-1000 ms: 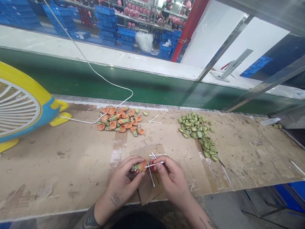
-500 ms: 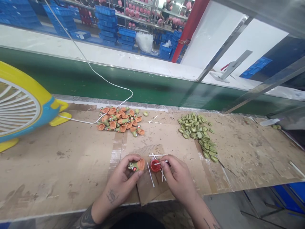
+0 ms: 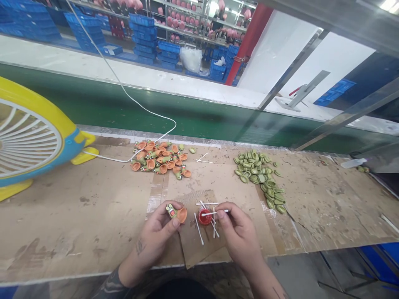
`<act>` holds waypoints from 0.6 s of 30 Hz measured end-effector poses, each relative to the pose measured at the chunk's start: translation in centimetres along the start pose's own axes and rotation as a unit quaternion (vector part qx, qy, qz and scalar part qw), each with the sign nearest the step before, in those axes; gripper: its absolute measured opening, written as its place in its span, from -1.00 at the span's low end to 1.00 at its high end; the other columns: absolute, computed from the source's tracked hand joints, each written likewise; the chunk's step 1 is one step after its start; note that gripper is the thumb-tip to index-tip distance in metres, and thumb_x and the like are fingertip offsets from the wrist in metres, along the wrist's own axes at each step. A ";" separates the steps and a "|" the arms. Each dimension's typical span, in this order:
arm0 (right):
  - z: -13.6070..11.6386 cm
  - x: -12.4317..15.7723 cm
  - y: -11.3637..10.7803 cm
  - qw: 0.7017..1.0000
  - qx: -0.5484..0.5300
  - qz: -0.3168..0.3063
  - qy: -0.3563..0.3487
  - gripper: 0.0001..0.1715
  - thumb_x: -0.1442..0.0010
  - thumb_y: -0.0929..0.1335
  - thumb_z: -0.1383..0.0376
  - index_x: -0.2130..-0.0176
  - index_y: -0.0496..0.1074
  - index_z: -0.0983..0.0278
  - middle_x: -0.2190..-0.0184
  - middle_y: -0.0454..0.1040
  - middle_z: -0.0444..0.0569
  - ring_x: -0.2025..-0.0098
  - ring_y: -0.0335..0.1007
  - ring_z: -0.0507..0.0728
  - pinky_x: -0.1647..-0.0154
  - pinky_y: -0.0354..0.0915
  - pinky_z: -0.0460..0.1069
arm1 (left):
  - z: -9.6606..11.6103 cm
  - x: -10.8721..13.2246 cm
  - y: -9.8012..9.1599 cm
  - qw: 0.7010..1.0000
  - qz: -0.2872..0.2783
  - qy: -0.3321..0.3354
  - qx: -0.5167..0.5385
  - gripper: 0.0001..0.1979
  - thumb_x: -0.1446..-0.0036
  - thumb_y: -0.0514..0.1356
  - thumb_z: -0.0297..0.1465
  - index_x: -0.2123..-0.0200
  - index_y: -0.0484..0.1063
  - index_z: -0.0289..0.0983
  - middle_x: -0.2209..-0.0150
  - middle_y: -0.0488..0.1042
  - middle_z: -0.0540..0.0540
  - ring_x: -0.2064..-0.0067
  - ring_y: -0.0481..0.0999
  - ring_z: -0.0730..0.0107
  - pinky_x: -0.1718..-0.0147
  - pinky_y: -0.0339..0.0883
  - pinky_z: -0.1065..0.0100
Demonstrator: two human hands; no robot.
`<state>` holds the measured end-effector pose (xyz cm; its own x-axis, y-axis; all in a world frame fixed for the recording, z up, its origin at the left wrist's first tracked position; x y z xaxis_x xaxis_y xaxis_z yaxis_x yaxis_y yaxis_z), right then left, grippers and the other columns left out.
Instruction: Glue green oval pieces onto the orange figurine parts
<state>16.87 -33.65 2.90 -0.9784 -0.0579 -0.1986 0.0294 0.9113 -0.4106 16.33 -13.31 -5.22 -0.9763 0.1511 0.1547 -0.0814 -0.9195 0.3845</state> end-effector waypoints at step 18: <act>0.0 0.1 3.3 0.993 -0.077 -0.067 0.052 -0.71 -0.46 0.28 0.13 0.21 0.48 0.22 0.37 0.52 -0.09 0.29 0.46 0.09 0.25 0.35 -0.05 | 1.1 0.0 1.6 0.996 -0.071 0.016 -0.059 -0.67 -0.19 0.36 -0.08 0.22 0.50 -0.23 0.27 0.45 -0.04 0.22 0.41 0.32 0.21 0.30 0.38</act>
<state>16.82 -30.62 1.55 -0.9876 -0.1470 -0.0555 -0.1254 0.9502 -0.2853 16.39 -14.42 -3.56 -0.9592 0.2722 0.0759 -0.2397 -0.9262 0.2911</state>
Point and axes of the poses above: each hand's wrist, its own x-axis away from the middle knuckle, its own y-axis out of the palm, z = x × y, the point moved 9 cm from there along -x, towards the middle knuckle
